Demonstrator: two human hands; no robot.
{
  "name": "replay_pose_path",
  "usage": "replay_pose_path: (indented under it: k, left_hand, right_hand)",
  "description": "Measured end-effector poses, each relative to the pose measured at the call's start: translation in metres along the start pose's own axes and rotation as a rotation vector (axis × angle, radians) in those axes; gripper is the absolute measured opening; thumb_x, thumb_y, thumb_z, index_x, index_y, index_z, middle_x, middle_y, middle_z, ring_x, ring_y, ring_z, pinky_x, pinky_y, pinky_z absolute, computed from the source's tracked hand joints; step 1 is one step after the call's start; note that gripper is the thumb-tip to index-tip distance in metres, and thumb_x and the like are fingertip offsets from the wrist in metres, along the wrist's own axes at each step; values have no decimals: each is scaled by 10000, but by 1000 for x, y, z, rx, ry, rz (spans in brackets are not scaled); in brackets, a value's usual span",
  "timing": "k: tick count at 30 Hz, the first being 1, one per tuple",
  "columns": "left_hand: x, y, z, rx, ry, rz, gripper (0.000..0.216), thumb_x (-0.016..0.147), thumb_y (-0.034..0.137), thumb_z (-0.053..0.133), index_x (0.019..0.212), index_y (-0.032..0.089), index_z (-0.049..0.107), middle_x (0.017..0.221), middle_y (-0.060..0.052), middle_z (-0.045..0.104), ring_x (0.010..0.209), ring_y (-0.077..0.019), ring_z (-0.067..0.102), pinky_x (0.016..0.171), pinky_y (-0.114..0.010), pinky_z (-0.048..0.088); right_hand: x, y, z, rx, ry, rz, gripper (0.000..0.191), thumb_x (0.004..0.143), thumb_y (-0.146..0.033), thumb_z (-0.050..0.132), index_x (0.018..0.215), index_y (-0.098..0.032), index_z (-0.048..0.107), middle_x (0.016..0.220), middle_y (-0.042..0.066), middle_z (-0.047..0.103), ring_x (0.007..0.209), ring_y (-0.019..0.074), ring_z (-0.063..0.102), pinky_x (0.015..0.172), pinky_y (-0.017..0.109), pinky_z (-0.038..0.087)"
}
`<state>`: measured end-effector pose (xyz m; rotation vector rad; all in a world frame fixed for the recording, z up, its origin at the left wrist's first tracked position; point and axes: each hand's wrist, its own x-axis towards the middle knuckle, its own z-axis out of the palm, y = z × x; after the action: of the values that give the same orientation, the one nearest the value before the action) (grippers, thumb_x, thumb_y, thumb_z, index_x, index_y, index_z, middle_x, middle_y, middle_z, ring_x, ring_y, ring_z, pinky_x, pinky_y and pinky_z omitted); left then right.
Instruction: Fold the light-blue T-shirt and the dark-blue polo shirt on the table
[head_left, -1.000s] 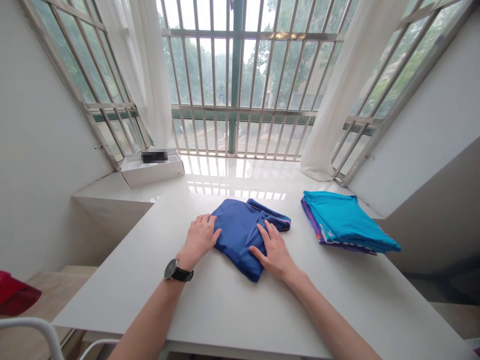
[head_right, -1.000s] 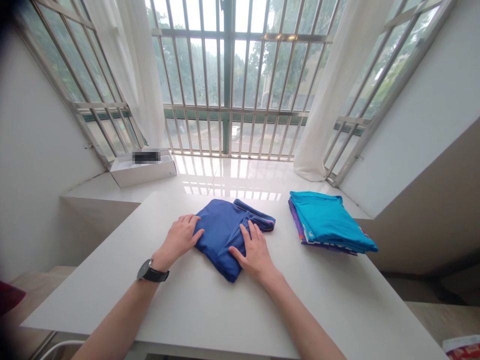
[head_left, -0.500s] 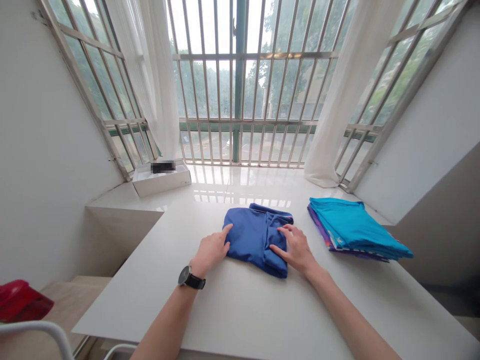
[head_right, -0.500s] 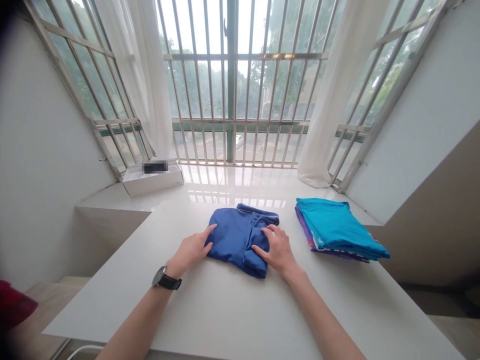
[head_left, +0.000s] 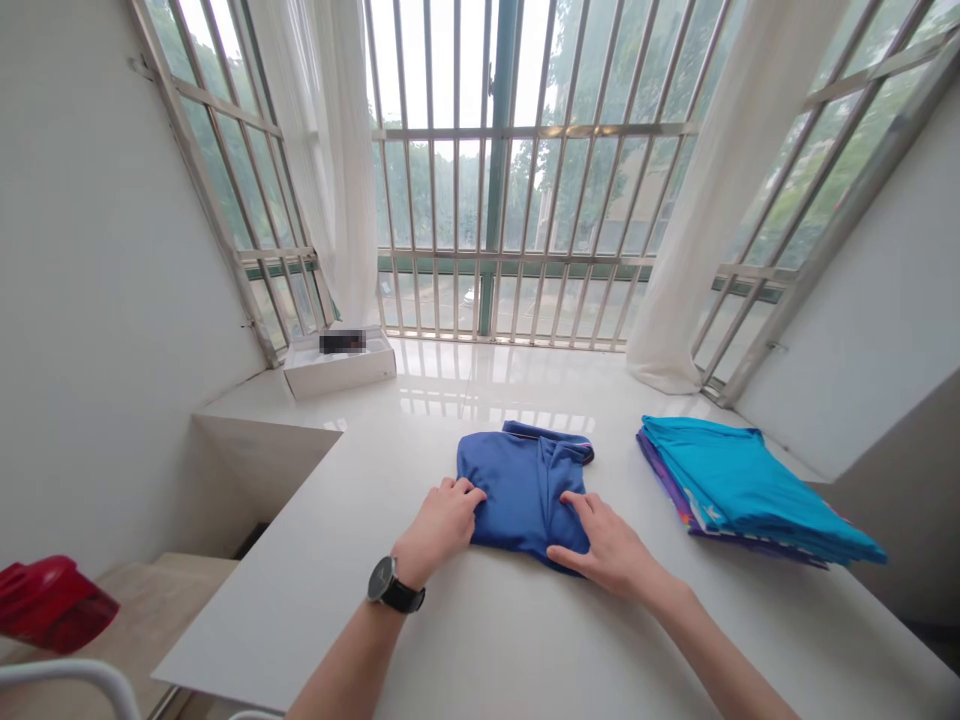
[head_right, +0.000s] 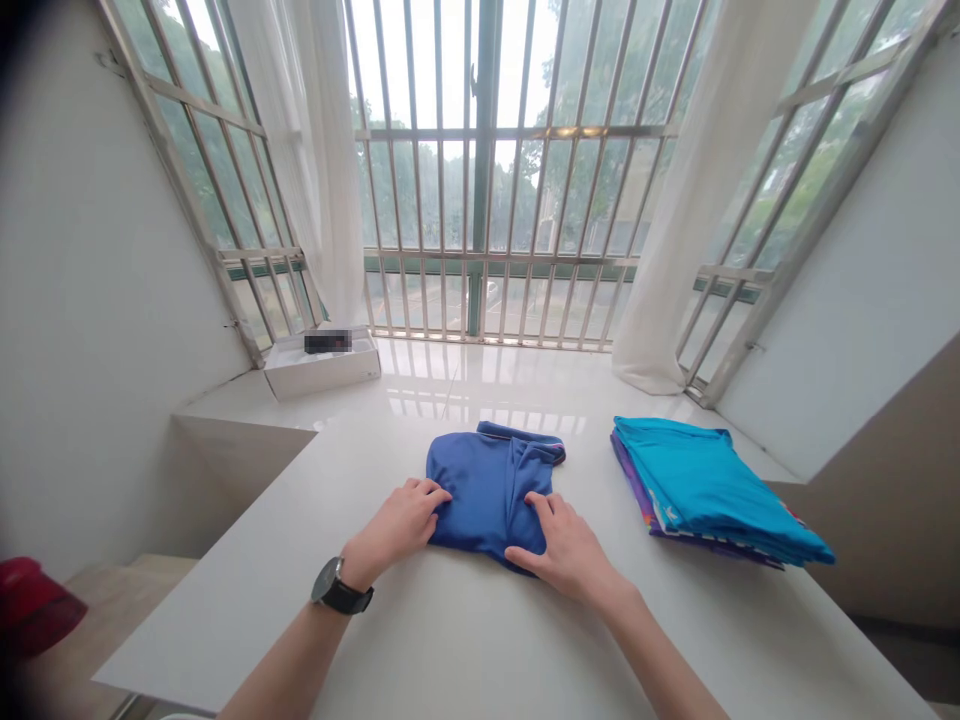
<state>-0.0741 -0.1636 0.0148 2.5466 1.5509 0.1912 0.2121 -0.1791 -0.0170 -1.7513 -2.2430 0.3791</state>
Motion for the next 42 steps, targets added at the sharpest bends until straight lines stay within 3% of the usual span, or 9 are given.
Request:
replay_pose_path:
  k: [3,6,12,16,22,26,30,37,42]
  left_hand:
    - [-4,7,-8,38,-4,22,245,906,332,564,1090,246,700,1013,-76,703,968,-280,648,913,-445,476]
    - [-8,18,-11,30,-9,79,268,906,443,583,904,214,722,870,-76,728,839,-260,683,840,-396,482]
    - [-10,45,-2,-56,-19,322,251,918,419,578,809,238,713,769,-34,744,795,-238,699,756,-346,478]
    - [-9,50,11,-225,-25,494,185,911,384,619,1005,269,728,903,-13,771,1099,-239,650,966,-350,433]
    - [-10,53,27,-300,-127,673,579,886,520,634,1396,282,501,1450,-25,552,1397,-293,416,1169,-495,261]
    - [-11,70,36,-230,-60,651,548,995,467,462,1483,236,371,1530,-86,447,1453,-302,321,1190,-539,206]
    - [-8,78,39,-219,-17,633,473,1009,416,449,1450,248,415,1512,-92,467,1435,-279,356,1189,-502,233]
    - [-5,47,20,-239,-15,533,526,835,381,730,1322,278,559,1374,-81,576,1312,-286,479,1099,-437,373]
    - [-4,32,5,-155,-45,379,527,768,357,761,1262,267,601,1244,-77,622,1135,-275,564,1000,-403,440]
  right_hand:
    - [12,25,-6,34,-13,-49,739,751,-628,684,1364,-251,516,1289,125,561,1194,314,551,1019,449,452]
    - [23,52,-2,78,120,-131,649,771,-576,698,1319,-256,561,1352,128,546,1259,321,517,1061,473,434]
    - [29,62,20,130,371,-268,261,940,-363,510,1125,-271,670,1207,98,642,1155,278,610,1008,467,510]
    - [27,50,23,132,328,-216,313,978,-364,431,1175,-270,656,1235,85,646,1164,253,621,1020,440,522]
    - [32,62,29,97,280,-227,467,935,-471,546,1350,-256,550,1392,102,577,1284,275,548,1092,475,461]
    - [39,67,32,94,417,-177,425,941,-442,521,1312,-240,563,1351,124,593,1247,291,573,1067,506,474]
    - [31,54,26,106,494,-229,314,963,-370,487,1226,-242,601,1313,115,602,1230,275,573,1067,496,472]
    - [14,37,24,126,289,-247,334,944,-386,536,1237,-253,623,1408,104,553,1288,271,542,1093,478,458]
    - [13,41,21,98,254,-252,338,943,-400,552,1234,-248,631,1412,106,555,1284,268,548,1094,475,455]
